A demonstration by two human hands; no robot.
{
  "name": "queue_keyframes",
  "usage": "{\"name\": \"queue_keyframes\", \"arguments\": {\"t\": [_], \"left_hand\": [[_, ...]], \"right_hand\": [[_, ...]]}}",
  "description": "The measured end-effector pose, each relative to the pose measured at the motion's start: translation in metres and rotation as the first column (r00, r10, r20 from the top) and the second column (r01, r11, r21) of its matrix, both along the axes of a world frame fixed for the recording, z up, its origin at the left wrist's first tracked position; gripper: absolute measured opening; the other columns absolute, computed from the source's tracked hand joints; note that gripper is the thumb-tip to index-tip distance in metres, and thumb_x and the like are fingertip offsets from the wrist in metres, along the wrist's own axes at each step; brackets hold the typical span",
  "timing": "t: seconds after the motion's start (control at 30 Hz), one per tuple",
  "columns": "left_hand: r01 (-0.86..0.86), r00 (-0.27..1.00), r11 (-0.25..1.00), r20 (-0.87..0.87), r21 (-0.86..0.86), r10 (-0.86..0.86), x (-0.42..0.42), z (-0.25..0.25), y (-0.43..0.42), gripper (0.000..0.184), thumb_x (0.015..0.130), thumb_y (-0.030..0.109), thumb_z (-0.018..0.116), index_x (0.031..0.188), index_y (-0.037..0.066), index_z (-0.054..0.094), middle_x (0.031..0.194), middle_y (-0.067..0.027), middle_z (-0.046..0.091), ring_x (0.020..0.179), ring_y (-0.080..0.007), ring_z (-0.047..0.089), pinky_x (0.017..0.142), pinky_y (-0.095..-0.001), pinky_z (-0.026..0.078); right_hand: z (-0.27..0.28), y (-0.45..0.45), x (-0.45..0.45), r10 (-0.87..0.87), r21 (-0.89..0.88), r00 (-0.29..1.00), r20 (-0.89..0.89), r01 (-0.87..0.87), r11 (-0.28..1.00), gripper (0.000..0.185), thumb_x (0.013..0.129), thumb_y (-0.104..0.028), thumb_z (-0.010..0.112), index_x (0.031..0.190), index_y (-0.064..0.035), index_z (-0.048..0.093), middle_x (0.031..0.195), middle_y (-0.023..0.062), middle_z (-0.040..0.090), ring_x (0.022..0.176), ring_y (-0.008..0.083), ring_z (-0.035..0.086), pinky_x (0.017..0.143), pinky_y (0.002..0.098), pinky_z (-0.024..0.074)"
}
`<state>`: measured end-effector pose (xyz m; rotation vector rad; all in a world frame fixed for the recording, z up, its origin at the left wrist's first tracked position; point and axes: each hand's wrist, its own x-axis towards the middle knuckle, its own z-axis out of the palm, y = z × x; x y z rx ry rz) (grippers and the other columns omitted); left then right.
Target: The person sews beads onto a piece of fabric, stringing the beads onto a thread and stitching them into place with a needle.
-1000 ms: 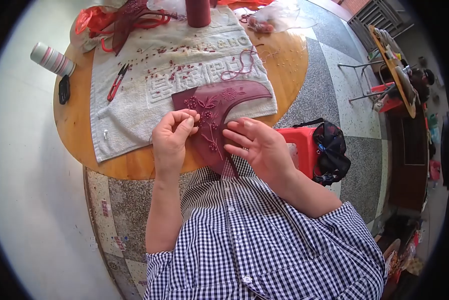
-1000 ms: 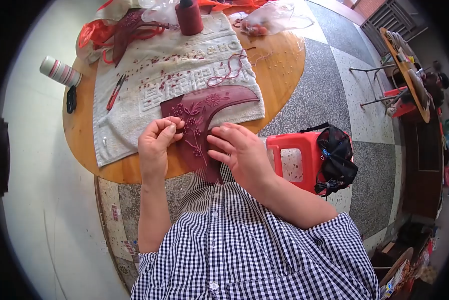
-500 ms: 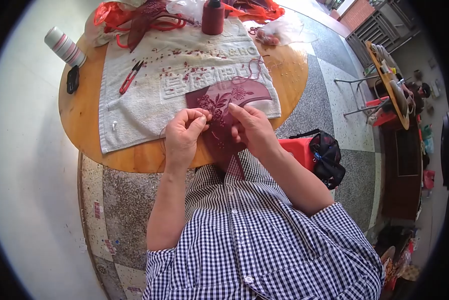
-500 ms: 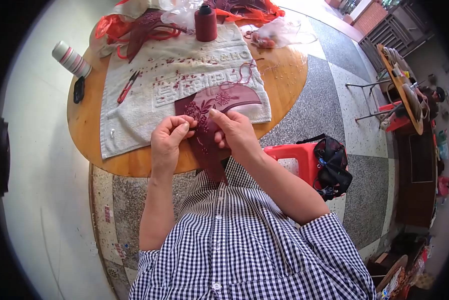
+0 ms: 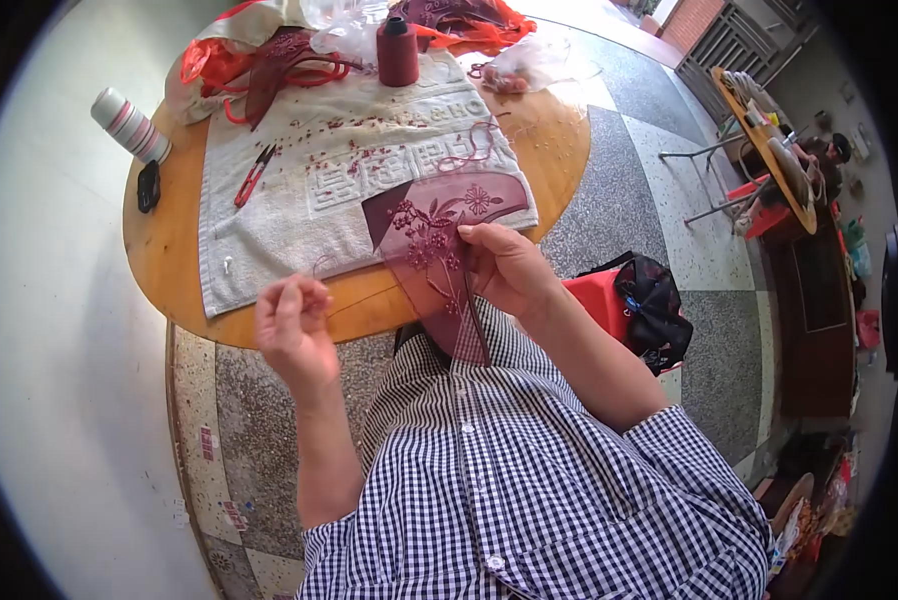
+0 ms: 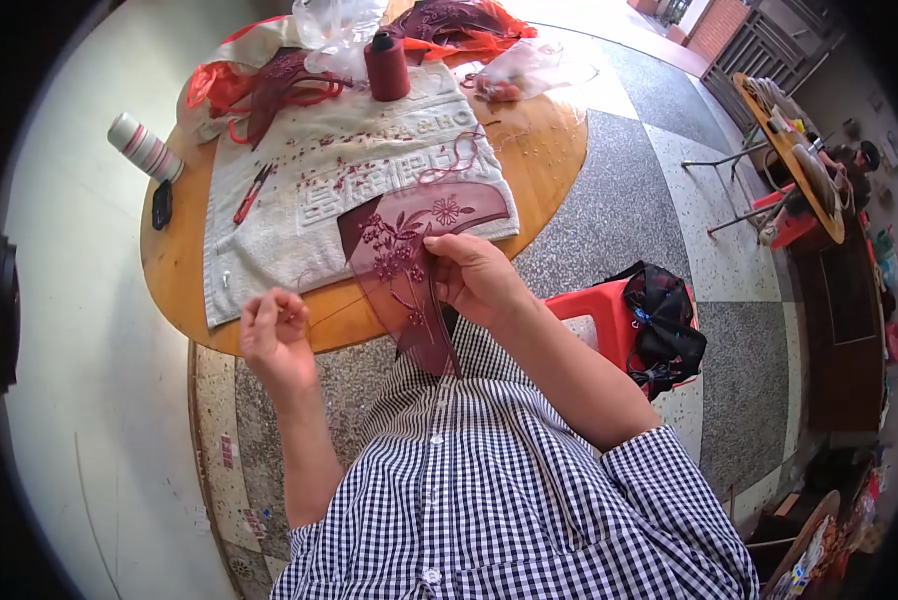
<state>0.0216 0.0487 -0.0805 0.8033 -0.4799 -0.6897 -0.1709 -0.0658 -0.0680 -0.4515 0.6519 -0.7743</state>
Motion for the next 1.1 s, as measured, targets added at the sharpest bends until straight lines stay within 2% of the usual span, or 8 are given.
{"name": "queue_keyframes", "arguments": {"t": [0.2,0.33,0.5,0.7,0.87,1.1], "left_hand": [[-0.201,0.979,0.979,-0.005,0.017,0.201,-0.007,0.013,0.034,0.004,0.086,0.002,0.052,0.089,0.004,0.055,0.077,-0.007,0.059,0.058,-0.0108,0.052,0.051,-0.0165,0.042],[-0.104,0.991,0.994,0.08,-0.016,0.105,-0.013,0.012,0.049,0.003,0.085,0.002,0.053,0.087,0.003,0.054,0.076,-0.0064,0.057,0.053,-0.0087,0.044,0.046,-0.016,0.034],[-0.183,0.961,0.982,0.221,0.056,0.166,-0.024,0.021,0.054,0.002,0.085,0.002,0.053,0.087,0.003,0.052,0.075,-0.0062,0.055,0.051,-0.0074,0.041,0.044,-0.0161,0.031],[-0.185,0.949,0.973,0.281,0.137,0.141,-0.025,0.01,0.058,0.003,0.085,0.002,0.054,0.088,0.004,0.053,0.075,-0.0056,0.055,0.052,-0.0076,0.041,0.045,-0.016,0.033],[-0.162,0.955,0.959,0.283,0.233,0.092,-0.024,0.007,0.047,0.004,0.085,0.001,0.053,0.086,0.004,0.054,0.074,-0.0048,0.054,0.054,-0.0079,0.043,0.047,-0.016,0.035],[-0.061,0.906,0.945,0.414,0.322,-0.083,-0.037,0.03,0.016,0.005,0.083,-0.001,0.054,0.086,0.002,0.055,0.074,-0.0031,0.052,0.056,-0.0088,0.044,0.051,-0.018,0.037]], "right_hand": [[-0.021,-0.001,-0.011,0.178,-0.123,0.974,0.138,-0.161,0.979,0.009,0.085,-0.004,0.053,0.082,-0.0004,0.06,0.075,0.0076,0.064,0.053,0.0091,0.057,0.044,0.0184,0.0445],[-0.019,-0.002,-0.016,0.23,-0.171,0.952,0.202,-0.197,0.965,0.013,0.085,-0.001,0.05,0.09,0.0034,0.06,0.084,0.0121,0.066,0.06,0.0133,0.061,0.058,0.022,0.0513],[-0.016,-0.004,-0.01,0.222,-0.125,0.957,0.187,-0.201,0.972,0.013,0.084,0.0,0.049,0.09,0.004,0.061,0.084,0.0124,0.065,0.058,0.0126,0.06,0.055,0.0202,0.0492],[-0.003,-0.002,-0.007,0.2,-0.059,0.97,0.138,-0.193,0.979,0.013,0.084,0.002,0.049,0.089,0.0043,0.061,0.082,0.0131,0.066,0.057,0.0132,0.06,0.053,0.0198,0.0487],[-0.02,-0.014,-0.011,0.304,-0.068,0.926,0.224,-0.297,0.953,0.012,0.083,0.003,0.05,0.088,0.0045,0.061,0.077,0.0122,0.065,0.057,0.0133,0.06,0.052,0.0194,0.0484],[-0.009,-0.013,-0.008,0.299,-0.013,0.948,0.112,-0.299,0.954,0.007,0.083,0.002,0.055,0.085,0.003,0.061,0.074,0.0084,0.064,0.055,0.0097,0.057,0.05,0.0177,0.0468]]}}
